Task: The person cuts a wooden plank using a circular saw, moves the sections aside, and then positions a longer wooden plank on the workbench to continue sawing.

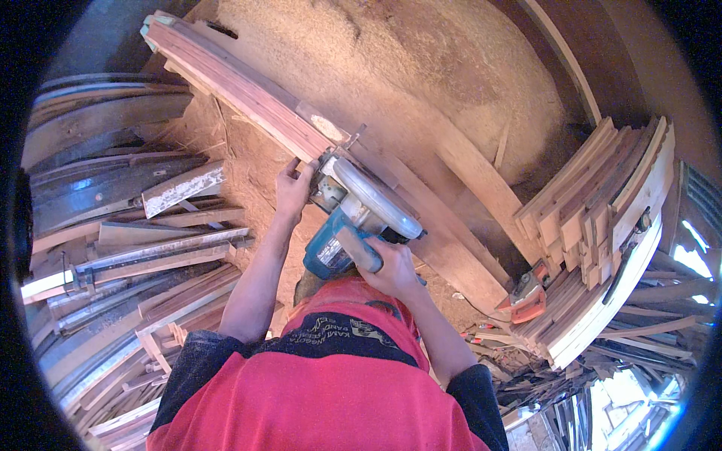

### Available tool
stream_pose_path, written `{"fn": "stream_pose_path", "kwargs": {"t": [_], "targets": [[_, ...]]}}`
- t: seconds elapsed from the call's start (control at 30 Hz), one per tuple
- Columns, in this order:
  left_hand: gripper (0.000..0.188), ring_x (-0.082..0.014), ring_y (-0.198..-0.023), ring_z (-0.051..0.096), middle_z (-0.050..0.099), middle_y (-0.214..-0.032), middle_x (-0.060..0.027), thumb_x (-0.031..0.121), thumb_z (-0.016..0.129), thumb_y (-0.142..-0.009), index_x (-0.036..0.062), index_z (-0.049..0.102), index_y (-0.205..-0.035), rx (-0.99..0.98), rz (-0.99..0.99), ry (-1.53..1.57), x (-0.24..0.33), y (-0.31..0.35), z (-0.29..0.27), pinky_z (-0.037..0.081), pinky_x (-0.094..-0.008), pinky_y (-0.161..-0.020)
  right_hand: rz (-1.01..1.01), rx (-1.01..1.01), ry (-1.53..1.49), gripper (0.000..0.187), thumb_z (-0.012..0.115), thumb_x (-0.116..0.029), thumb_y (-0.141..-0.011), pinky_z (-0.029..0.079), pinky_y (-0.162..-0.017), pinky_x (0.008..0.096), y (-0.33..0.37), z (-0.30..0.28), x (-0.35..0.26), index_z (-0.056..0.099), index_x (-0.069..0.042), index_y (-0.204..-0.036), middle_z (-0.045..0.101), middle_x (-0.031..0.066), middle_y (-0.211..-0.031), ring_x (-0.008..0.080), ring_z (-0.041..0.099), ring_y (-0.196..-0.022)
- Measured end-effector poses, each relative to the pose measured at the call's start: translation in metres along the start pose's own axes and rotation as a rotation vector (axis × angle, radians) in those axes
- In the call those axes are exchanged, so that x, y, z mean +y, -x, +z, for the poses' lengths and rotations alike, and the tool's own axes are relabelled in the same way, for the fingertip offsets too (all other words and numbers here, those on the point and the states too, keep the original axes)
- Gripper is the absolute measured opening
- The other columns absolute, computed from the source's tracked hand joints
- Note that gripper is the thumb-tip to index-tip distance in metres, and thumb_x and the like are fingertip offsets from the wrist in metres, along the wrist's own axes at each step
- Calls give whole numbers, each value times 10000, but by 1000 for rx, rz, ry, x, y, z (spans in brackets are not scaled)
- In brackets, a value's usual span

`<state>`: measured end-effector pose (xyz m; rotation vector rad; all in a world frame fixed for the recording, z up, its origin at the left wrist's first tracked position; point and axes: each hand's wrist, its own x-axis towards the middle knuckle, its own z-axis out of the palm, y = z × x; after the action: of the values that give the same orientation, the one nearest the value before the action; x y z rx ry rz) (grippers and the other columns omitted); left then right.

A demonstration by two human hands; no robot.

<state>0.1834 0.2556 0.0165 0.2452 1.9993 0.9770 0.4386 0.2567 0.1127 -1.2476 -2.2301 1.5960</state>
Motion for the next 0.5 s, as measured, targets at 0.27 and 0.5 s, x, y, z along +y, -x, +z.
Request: {"fn": "stream_pose_path", "kwargs": {"t": [0.27,0.5], "targets": [[818,-115,-612,601,622,-697,-64,394,790,-825,-148,513,-1371,10,7,-22,-3,-11,-5,482,-284,-551,-21,10,-22,419,774,-150,-713,574,-757,450,-7,5,0,671,-17,-1097,714,219,-937,384,715,-833],[818,-122,-615,612,629,-716,-74,376,784,-834,-158,492,-1382,6,10,44,4,-15,-11,486,-283,-547,-18,10,-25,431,775,-146,-706,576,-763,450,-17,8,-10,670,-6,-1100,714,224,-945,384,716,-839]]}}
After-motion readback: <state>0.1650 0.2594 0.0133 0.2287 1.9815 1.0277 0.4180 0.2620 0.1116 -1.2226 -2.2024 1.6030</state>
